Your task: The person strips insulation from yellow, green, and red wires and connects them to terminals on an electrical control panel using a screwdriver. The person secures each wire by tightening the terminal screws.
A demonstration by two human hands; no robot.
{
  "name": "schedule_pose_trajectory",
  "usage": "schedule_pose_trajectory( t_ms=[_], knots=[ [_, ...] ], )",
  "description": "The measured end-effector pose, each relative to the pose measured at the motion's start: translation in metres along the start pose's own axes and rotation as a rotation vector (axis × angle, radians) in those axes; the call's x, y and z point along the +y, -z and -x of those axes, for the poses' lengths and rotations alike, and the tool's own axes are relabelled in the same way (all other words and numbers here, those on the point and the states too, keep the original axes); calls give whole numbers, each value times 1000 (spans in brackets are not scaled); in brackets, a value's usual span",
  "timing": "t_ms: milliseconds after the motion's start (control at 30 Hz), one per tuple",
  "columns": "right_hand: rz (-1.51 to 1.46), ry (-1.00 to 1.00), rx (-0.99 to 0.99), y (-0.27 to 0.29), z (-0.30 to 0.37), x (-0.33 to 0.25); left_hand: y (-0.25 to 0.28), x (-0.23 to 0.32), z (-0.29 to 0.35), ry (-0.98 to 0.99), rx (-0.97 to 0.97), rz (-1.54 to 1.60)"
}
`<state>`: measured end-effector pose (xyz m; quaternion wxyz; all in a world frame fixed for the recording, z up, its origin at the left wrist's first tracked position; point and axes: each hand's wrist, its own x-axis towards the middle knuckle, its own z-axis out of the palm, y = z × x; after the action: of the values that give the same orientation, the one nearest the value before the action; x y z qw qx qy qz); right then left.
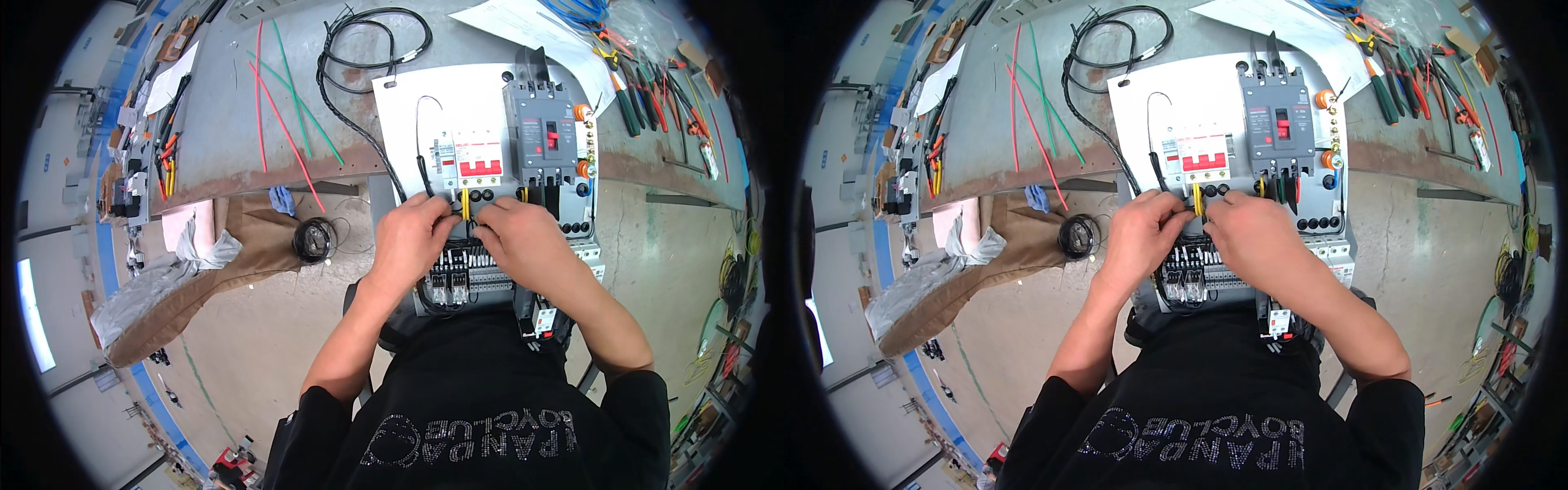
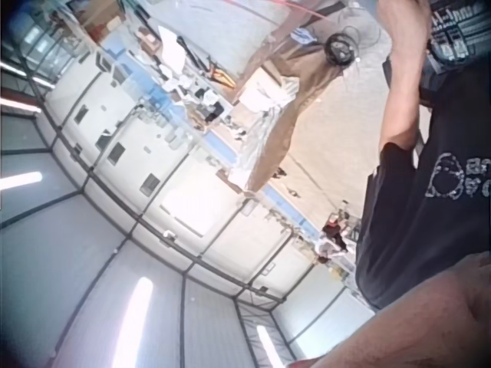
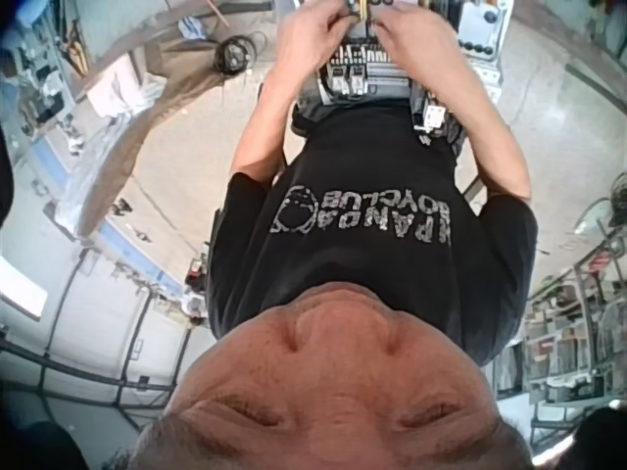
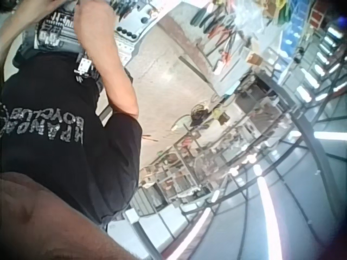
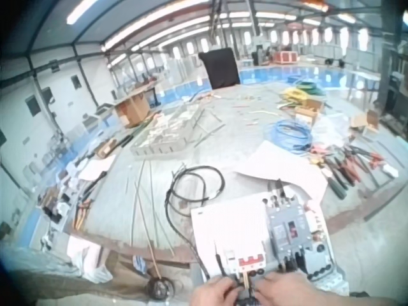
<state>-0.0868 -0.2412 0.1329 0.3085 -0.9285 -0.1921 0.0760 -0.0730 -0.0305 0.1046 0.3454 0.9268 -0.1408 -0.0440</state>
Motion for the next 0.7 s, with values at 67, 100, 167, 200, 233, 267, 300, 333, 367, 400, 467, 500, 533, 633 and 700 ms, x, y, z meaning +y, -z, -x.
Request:
schedule_pose_trajectory(
  t_ms=[67, 100, 167, 200, 233, 267, 300, 333, 367, 400, 467, 500, 533, 633, 700],
  knots=[
    [30, -24, -2, -5, -2, -3, 1, -1, -1, 6, -22, -4],
    [46, -23, -10, -7, -5, -4, 1, -1, -1, 7, -24, -5],
    [78, -21, -24, -13, -8, -5, 1, -2, -2, 7, -29, -7],
    [72, -10, -10, -17, -10, -3, 0, -3, -2, 3, -20, 10],
    [66, 1, 4, -21, -13, 0, -4, -3, -3, -1, -10, 28],
    [60, 17, 21, -22, -17, 1, -7, -3, -5, -6, 5, 42],
    [84, 16, 8, -21, -20, 0, -11, -6, -7, -36, 28, 15],
    [107, 15, -3, -20, -18, -1, -13, -7, -6, -43, 38, 40],
    [127, 18, -7, -19, -19, -3, -8, -5, -7, -60, 18, 34],
    [108, 5, -5, -18, -17, -3, -1, -3, -9, -79, 2, 26],
    [75, 8, -11, -9, -14, -6, 18, -7, -15, -43, 109, 38],
    [60, -2, -16, -2, -11, -9, 28, -17, -20, -33, 196, 5],
    [44, -13, -21, 5, -9, -12, 42, -27, -26, -25, 282, -26],
    [-98, -15, 35, 17, -1, -16, 98, -71, -58, 213, 494, -198],
    [-143, -24, 49, 24, 2, -20, 129, -100, -85, 401, 486, -169]
  ],
)
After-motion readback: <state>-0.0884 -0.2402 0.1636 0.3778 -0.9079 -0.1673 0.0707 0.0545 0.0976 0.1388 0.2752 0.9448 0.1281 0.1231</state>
